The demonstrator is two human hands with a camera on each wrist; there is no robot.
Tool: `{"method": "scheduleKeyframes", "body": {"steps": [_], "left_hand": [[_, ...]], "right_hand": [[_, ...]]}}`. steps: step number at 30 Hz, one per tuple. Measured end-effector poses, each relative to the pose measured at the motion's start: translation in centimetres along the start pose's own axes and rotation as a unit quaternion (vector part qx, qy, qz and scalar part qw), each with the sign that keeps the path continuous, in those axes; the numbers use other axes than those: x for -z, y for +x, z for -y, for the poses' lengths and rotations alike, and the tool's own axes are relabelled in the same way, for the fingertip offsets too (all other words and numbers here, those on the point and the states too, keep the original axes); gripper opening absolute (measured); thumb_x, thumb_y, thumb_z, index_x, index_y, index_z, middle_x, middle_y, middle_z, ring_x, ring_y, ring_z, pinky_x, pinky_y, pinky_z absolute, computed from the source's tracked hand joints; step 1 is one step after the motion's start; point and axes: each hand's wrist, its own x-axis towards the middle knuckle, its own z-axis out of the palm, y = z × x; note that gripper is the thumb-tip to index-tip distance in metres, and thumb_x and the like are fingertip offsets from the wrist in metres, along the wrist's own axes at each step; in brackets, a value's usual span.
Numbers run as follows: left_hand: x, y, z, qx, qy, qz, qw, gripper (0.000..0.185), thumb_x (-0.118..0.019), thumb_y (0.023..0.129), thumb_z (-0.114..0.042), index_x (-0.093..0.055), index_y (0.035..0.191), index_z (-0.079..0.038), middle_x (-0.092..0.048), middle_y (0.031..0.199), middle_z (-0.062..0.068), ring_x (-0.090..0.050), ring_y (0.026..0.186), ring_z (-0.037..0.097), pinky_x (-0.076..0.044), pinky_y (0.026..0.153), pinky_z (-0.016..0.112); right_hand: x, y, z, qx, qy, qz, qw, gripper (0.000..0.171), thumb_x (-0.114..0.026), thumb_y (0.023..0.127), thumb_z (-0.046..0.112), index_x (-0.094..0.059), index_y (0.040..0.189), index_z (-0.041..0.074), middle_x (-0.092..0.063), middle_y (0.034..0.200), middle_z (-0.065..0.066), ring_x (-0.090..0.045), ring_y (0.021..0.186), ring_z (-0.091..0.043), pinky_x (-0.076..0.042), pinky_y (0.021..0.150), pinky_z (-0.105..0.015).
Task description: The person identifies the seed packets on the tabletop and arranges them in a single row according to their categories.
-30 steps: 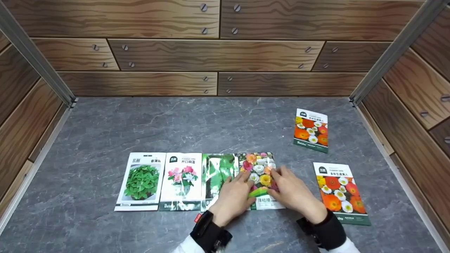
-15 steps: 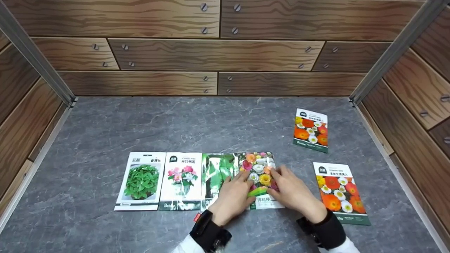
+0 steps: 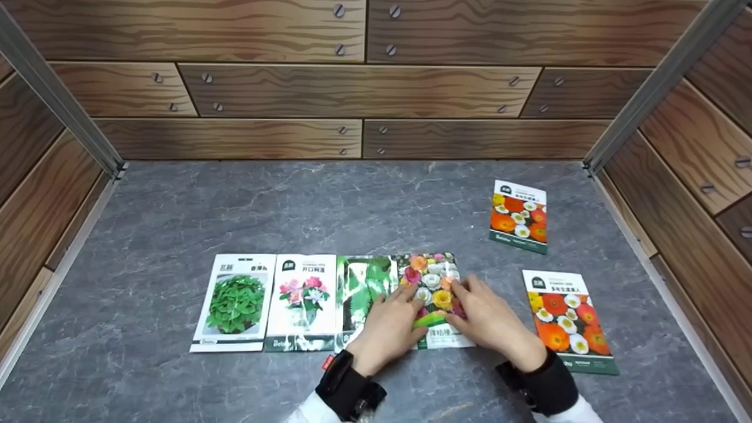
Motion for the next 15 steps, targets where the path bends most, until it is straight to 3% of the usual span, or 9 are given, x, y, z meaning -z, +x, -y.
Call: {"method": "scheduleKeyframes", "body": {"steps": [4,8,15], "left_hand": [[0.1,0.1,-0.2,-0.012,-0.018,-0.021,0.9995,0.045,-0.072,0.099,-0.036,-0.069,0.136,-0.012,-0.056,0.158,0.014,-0.054,0.148,0.033,-0.047,0.119,0.060],[0.0,0.2,-0.4,-0.033,-0.047,-0.051,0.9970,0.040,-0.070,0.101,-0.033,-0.070,0.134,-0.011,-0.060,0.154,0.015,-0.057,0.144,0.032,-0.049,0.118,0.058],[-0.2,0.1,-0.9,-0.050,-0.071,-0.086,0.9925,0.036,-0.069,0.102,-0.029,-0.070,0.134,-0.012,-0.064,0.148,0.013,-0.061,0.139,0.029,-0.050,0.118,0.052]], "right_hand": [[0.5,-0.5,-0.5,-0.002,0.003,-0.016,1.000,0.058,-0.074,0.098,0.027,-0.058,0.145,-0.003,-0.061,0.128,-0.021,-0.063,0.107,-0.030,-0.057,0.087,-0.048],[1.2,-1.7,-2.0,-0.012,0.002,-0.033,0.999,0.059,-0.074,0.098,0.029,-0.058,0.145,-0.003,-0.060,0.138,-0.026,-0.062,0.126,-0.043,-0.055,0.103,-0.060],[1.3,-4.6,-7.0,-0.030,-0.026,-0.109,0.993,0.057,-0.079,0.092,0.023,-0.062,0.137,-0.007,-0.058,0.137,-0.037,-0.058,0.125,-0.055,-0.051,0.104,-0.068]]}}
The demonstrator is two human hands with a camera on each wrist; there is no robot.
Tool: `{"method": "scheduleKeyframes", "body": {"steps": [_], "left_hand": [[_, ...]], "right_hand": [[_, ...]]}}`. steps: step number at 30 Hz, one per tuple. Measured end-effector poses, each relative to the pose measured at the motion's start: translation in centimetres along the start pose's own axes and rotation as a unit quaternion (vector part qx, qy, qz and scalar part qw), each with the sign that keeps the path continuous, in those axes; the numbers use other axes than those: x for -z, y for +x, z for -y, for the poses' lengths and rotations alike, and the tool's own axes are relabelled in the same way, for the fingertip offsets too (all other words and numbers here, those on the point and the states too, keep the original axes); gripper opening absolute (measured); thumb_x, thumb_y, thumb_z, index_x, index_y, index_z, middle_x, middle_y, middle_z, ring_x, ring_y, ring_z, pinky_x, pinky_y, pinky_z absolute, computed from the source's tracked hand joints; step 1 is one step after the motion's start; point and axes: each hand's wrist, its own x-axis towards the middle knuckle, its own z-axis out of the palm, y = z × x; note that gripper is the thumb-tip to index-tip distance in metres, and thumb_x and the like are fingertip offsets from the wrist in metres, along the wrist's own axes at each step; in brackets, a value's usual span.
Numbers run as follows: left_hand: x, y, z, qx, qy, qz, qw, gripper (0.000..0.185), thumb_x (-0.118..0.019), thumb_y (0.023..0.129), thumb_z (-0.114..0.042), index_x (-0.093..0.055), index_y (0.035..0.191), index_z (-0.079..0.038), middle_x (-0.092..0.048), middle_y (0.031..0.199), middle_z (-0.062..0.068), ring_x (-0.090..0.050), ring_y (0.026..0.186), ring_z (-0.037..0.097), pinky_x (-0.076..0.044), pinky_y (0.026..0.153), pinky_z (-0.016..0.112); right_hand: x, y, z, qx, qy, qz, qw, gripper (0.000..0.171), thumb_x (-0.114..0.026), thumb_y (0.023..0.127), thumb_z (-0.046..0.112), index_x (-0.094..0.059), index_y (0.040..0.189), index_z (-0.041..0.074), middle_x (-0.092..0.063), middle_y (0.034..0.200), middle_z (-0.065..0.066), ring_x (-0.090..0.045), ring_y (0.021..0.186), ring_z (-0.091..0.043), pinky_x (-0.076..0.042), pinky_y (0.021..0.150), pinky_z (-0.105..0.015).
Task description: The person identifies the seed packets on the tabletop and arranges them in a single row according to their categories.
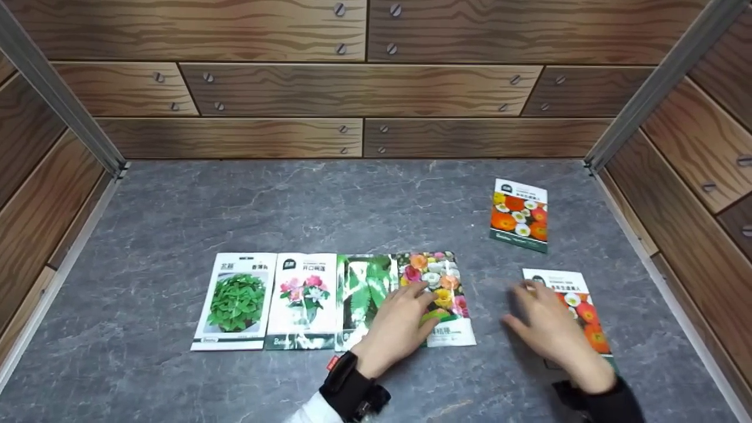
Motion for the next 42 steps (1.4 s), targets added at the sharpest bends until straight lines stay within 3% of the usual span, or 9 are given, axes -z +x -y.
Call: {"method": "scheduleKeyframes", "body": {"steps": [9,15,20,25,30,34,38,40,42], "left_hand": [[-0.9,0.7,-2.7,-0.013,-0.041,-0.027,0.9987,0.040,-0.071,0.099,-0.026,-0.068,0.137,-0.012,-0.065,0.148,0.013,-0.066,0.133,0.028,-0.056,0.112,0.044],[-2.1,2.6,-6.3,-0.011,-0.032,-0.010,0.9994,0.041,-0.069,0.101,-0.031,-0.067,0.139,-0.016,-0.066,0.147,0.008,-0.067,0.131,0.022,-0.057,0.111,0.036],[-4.5,3.7,-9.0,-0.018,0.083,-0.018,0.9962,0.031,-0.070,0.099,-0.035,-0.072,0.127,-0.021,-0.074,0.129,0.002,-0.071,0.117,0.017,-0.060,0.100,0.029],[-6.8,4.2,-11.0,-0.014,0.224,0.017,0.9744,0.031,-0.070,0.097,-0.039,-0.074,0.124,-0.026,-0.073,0.131,0.001,-0.067,0.122,0.015,-0.057,0.097,0.027],[-7.4,4.3,-11.4,-0.010,0.239,0.017,0.9709,0.031,-0.072,0.096,-0.034,-0.074,0.125,-0.024,-0.072,0.132,0.004,-0.064,0.126,0.017,-0.057,0.097,0.026],[-7.1,4.4,-10.9,-0.009,0.167,0.011,0.9858,0.027,-0.068,0.099,-0.033,-0.074,0.122,-0.021,-0.073,0.125,0.003,-0.065,0.117,0.016,-0.057,0.094,0.026],[-6.6,4.8,-10.4,0.037,-0.041,-0.040,0.9977,0.037,-0.069,0.101,-0.024,-0.068,0.136,-0.013,-0.072,0.132,0.006,-0.071,0.113,0.016,-0.060,0.096,0.025],[-6.3,5.0,-10.2,0.070,-0.186,-0.070,0.9775,0.045,-0.069,0.100,-0.016,-0.062,0.144,-0.009,-0.071,0.135,0.008,-0.072,0.105,0.012,-0.061,0.089,0.019],[-6.0,5.1,-10.0,0.099,-0.302,-0.093,0.9435,0.051,-0.069,0.100,-0.010,-0.056,0.150,-0.007,-0.071,0.135,0.010,-0.071,0.095,0.006,-0.059,0.083,0.015]], "right_hand": [[1.8,-2.5,-7.2,-0.150,0.032,0.058,0.986,0.077,-0.064,0.101,0.034,-0.035,0.153,-0.014,-0.031,0.148,-0.054,-0.036,0.131,-0.072,-0.040,0.103,-0.083],[1.7,-3.0,-7.8,-0.171,0.046,0.060,0.982,0.073,-0.062,0.103,0.033,-0.036,0.152,-0.015,-0.041,0.142,-0.053,-0.044,0.127,-0.070,-0.043,0.101,-0.080],[0.6,-2.3,-5.3,-0.156,0.053,0.031,0.986,0.068,-0.063,0.102,0.029,-0.040,0.153,-0.010,-0.050,0.138,-0.048,-0.052,0.124,-0.064,-0.049,0.096,-0.076],[0.2,-1.7,-3.6,-0.141,0.056,0.016,0.988,0.068,-0.062,0.103,0.029,-0.041,0.152,-0.012,-0.054,0.136,-0.046,-0.055,0.122,-0.062,-0.051,0.094,-0.075],[0.7,-1.8,-4.7,-0.145,0.125,-0.018,0.981,0.053,-0.062,0.102,0.013,-0.049,0.143,-0.018,-0.062,0.123,-0.042,-0.068,0.102,-0.047,-0.058,0.088,-0.054],[1.7,-2.1,-6.0,-0.180,0.251,-0.020,0.951,0.047,-0.063,0.102,0.007,-0.052,0.141,-0.018,-0.067,0.121,-0.035,-0.069,0.086,-0.010,-0.057,0.076,-0.022],[2.7,-2.1,-6.4,-0.216,0.398,-0.019,0.892,0.048,-0.061,0.104,0.008,-0.048,0.145,-0.014,-0.075,0.106,-0.003,-0.063,0.084,0.005,-0.058,0.076,-0.016],[3.0,-2.1,-6.2,-0.223,0.460,-0.028,0.859,0.044,-0.060,0.105,0.008,-0.047,0.145,-0.009,-0.071,0.099,0.016,-0.065,0.085,0.003,-0.061,0.077,-0.018],[3.1,-2.0,-6.0,-0.223,0.510,-0.041,0.829,0.040,-0.059,0.106,0.010,-0.048,0.142,-0.003,-0.070,0.094,0.024,-0.068,0.088,0.001,-0.062,0.079,-0.019]]}}
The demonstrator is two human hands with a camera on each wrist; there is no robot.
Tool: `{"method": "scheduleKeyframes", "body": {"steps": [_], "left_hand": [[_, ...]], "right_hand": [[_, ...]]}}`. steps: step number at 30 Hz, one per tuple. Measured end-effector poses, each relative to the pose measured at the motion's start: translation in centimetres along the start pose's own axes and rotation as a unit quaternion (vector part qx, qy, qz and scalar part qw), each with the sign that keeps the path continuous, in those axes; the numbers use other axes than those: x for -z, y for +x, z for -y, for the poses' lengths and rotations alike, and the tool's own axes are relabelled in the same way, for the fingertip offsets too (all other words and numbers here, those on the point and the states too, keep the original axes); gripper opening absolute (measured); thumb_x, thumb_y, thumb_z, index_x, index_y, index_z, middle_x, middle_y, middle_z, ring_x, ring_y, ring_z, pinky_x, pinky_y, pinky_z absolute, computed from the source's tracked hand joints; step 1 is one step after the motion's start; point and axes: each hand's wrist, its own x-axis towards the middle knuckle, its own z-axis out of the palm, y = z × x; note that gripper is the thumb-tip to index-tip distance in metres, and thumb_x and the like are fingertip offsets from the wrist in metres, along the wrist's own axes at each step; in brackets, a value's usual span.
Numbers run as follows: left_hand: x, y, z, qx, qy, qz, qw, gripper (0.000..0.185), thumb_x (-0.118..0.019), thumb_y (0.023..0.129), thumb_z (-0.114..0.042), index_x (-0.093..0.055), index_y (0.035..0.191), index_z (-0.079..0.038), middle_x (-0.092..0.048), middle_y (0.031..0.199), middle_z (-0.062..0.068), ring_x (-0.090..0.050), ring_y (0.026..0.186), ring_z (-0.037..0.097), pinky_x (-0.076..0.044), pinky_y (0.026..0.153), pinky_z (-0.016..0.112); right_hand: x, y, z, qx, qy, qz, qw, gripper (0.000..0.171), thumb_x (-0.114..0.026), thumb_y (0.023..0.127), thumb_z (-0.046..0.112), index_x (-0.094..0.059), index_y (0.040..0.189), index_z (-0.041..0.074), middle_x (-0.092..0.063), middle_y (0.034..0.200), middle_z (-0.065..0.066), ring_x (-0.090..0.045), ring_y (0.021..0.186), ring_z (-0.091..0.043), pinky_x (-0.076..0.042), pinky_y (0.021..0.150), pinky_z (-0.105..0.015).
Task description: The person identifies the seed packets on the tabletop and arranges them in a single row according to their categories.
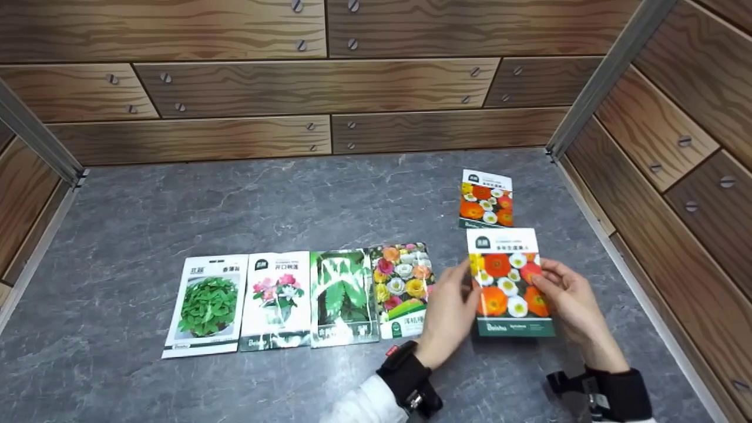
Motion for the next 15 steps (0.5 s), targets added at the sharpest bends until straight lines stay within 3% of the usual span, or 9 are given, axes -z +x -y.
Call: {"method": "scheduleKeyframes", "body": {"steps": [2,4,9,15], "left_hand": [[0.5,0.3,0.1,0.033,-0.080,-0.004,0.9962,0.053,-0.068,0.100,-0.008,-0.054,0.151,-0.005,-0.072,0.129,0.012,-0.066,0.082,0.000,-0.057,0.072,0.013],[1.0,0.5,0.3,0.045,-0.117,-0.008,0.9920,0.053,-0.068,0.100,-0.006,-0.054,0.151,-0.003,-0.073,0.124,0.013,-0.058,0.069,-0.004,-0.052,0.062,0.013],[2.0,0.5,1.3,0.052,-0.102,-0.011,0.9934,0.056,-0.067,0.100,-0.004,-0.050,0.154,-0.001,-0.072,0.126,0.015,-0.051,0.065,-0.005,-0.047,0.058,0.015],[2.3,0.3,2.4,0.046,-0.085,-0.018,0.9952,0.058,-0.066,0.101,-0.003,-0.047,0.156,-0.003,-0.069,0.131,0.018,-0.050,0.065,-0.001,-0.044,0.058,0.018]], "right_hand": [[-0.5,0.3,0.3,0.007,0.027,-0.005,1.000,0.038,-0.060,0.106,0.011,-0.049,0.141,0.000,-0.071,0.094,0.025,-0.069,0.088,0.001,-0.062,0.079,-0.018],[-1.3,0.6,0.5,0.022,0.023,-0.016,0.999,0.041,-0.061,0.106,0.012,-0.049,0.143,-0.002,-0.070,0.093,0.025,-0.069,0.088,0.002,-0.062,0.079,-0.017],[-3.2,2.0,1.0,0.063,-0.068,-0.041,0.995,0.049,-0.065,0.104,0.016,-0.053,0.146,-0.006,-0.069,0.092,0.018,-0.064,0.084,0.004,-0.057,0.077,-0.014],[-3.6,2.5,1.1,0.108,-0.189,-0.014,0.976,0.047,-0.063,0.106,0.018,-0.055,0.146,-0.006,-0.078,0.098,-0.012,-0.062,0.076,0.005,-0.051,0.071,-0.014]]}}
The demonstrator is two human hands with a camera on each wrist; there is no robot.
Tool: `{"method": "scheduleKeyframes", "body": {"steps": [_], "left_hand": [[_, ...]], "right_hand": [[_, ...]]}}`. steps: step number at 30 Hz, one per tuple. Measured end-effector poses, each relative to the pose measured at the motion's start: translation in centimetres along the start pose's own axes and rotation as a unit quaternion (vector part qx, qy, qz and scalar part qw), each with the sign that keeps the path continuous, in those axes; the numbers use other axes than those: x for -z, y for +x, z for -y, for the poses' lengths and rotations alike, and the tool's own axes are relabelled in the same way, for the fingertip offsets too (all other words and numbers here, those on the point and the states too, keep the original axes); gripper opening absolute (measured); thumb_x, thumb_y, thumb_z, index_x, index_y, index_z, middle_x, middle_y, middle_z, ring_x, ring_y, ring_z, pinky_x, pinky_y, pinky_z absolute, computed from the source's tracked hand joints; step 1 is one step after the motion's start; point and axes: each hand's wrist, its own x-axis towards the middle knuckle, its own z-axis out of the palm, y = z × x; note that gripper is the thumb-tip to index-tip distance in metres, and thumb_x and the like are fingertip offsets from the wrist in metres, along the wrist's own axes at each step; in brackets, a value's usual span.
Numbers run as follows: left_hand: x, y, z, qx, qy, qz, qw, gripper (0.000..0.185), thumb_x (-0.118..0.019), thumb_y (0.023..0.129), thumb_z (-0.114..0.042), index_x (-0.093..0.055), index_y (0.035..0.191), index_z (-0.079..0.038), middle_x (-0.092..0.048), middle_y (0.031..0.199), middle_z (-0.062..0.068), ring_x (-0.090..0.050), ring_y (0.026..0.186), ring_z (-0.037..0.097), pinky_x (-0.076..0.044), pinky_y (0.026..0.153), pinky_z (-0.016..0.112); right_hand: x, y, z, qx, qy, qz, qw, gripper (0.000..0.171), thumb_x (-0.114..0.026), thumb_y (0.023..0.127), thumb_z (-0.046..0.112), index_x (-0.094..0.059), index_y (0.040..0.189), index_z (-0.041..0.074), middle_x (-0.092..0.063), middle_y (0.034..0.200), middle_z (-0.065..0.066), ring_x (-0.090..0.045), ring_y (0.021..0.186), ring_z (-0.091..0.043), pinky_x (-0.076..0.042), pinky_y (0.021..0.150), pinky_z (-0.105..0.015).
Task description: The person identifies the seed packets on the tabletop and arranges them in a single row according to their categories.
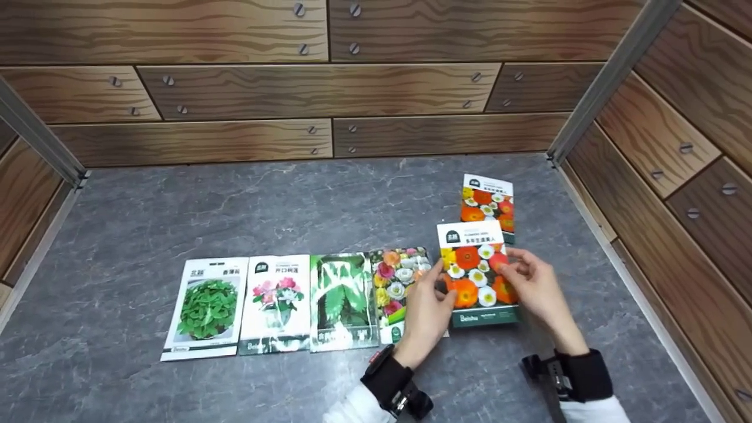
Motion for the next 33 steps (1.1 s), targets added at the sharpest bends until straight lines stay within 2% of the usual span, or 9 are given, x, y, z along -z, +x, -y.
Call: {"method": "scheduleKeyframes", "body": {"steps": [6,8,10,12,15,18,20,29,33], "left_hand": [[0.2,-0.1,0.6,0.005,0.020,0.000,0.9998,0.060,-0.064,0.102,-0.004,-0.044,0.158,-0.003,-0.066,0.133,0.016,-0.050,0.068,0.006,-0.043,0.062,0.018],[0.2,-0.2,0.6,-0.026,0.073,-0.008,0.9969,0.059,-0.067,0.102,-0.007,-0.046,0.157,-0.003,-0.064,0.137,0.016,-0.061,0.081,0.011,-0.051,0.070,0.018],[0.2,-0.4,0.4,-0.071,0.161,-0.017,0.9843,0.059,-0.070,0.100,-0.012,-0.050,0.155,-0.005,-0.060,0.146,0.017,-0.069,0.103,0.018,-0.058,0.080,0.022],[0.3,-0.6,0.1,-0.124,0.263,-0.020,0.9567,0.055,-0.075,0.097,-0.017,-0.058,0.149,-0.008,-0.056,0.154,0.017,-0.067,0.126,0.026,-0.061,0.096,0.029],[0.4,-0.9,-0.4,-0.177,0.407,0.016,0.8961,0.049,-0.081,0.093,-0.027,-0.067,0.138,-0.016,-0.055,0.158,0.012,-0.060,0.140,0.028,-0.060,0.106,0.039],[0.5,-1.3,-1.1,-0.179,0.487,0.096,0.8493,0.051,-0.081,0.091,-0.037,-0.067,0.138,-0.023,-0.057,0.157,0.006,-0.058,0.144,0.024,-0.057,0.111,0.044],[0.5,-1.5,-1.5,-0.162,0.513,0.144,0.8308,0.057,-0.079,0.092,-0.042,-0.063,0.144,-0.026,-0.055,0.159,0.003,-0.057,0.145,0.021,-0.057,0.112,0.044],[0.4,-1.8,-1.8,-0.149,0.531,0.205,0.8086,0.048,-0.073,0.097,-0.045,-0.066,0.140,-0.026,-0.061,0.150,-0.004,-0.060,0.138,0.015,-0.058,0.109,0.042],[0.4,-1.7,-1.8,-0.138,0.532,0.217,0.8067,0.048,-0.070,0.099,-0.047,-0.066,0.141,-0.026,-0.059,0.153,-0.003,-0.058,0.142,0.016,-0.055,0.114,0.045]], "right_hand": [[0.4,0.1,-0.4,0.024,0.012,0.069,0.997,0.054,-0.061,0.105,0.010,-0.044,0.152,-0.011,-0.076,0.100,-0.016,-0.059,0.070,0.000,-0.050,0.062,-0.019],[0.4,0.2,-0.4,0.016,0.032,0.072,0.997,0.055,-0.062,0.105,0.008,-0.043,0.153,-0.010,-0.074,0.097,-0.011,-0.055,0.064,-0.002,-0.047,0.056,-0.021],[0.5,0.3,-0.4,0.007,0.043,0.069,0.997,0.055,-0.061,0.105,0.008,-0.043,0.154,-0.009,-0.073,0.095,-0.005,-0.054,0.062,-0.003,-0.046,0.054,-0.021],[0.5,0.5,-0.5,-0.002,0.047,0.068,0.997,0.055,-0.060,0.105,0.007,-0.042,0.154,-0.009,-0.072,0.094,-0.003,-0.052,0.060,-0.003,-0.046,0.053,-0.021],[0.5,0.6,-0.6,-0.008,0.037,0.065,0.997,0.054,-0.060,0.105,0.006,-0.042,0.154,-0.009,-0.075,0.097,-0.005,-0.058,0.068,-0.001,-0.050,0.059,-0.020],[0.4,0.6,-0.7,-0.016,0.037,0.070,0.997,0.054,-0.059,0.105,0.005,-0.042,0.154,-0.009,-0.077,0.103,-0.015,-0.065,0.074,0.000,-0.055,0.065,-0.020],[0.4,0.6,-0.8,-0.022,0.035,0.076,0.996,0.054,-0.059,0.105,0.004,-0.042,0.154,-0.009,-0.077,0.108,-0.021,-0.068,0.078,-0.001,-0.058,0.068,-0.020],[-0.2,0.7,-1.2,-0.005,-0.051,0.082,0.995,0.051,-0.060,0.105,0.007,-0.048,0.151,-0.010,-0.075,0.106,-0.023,-0.068,0.086,-0.008,-0.053,0.068,-0.019],[-0.7,0.4,-1.3,0.014,-0.091,0.076,0.993,0.054,-0.064,0.103,0.010,-0.047,0.149,-0.012,-0.073,0.104,-0.023,-0.067,0.085,-0.014,-0.050,0.066,-0.019]]}}
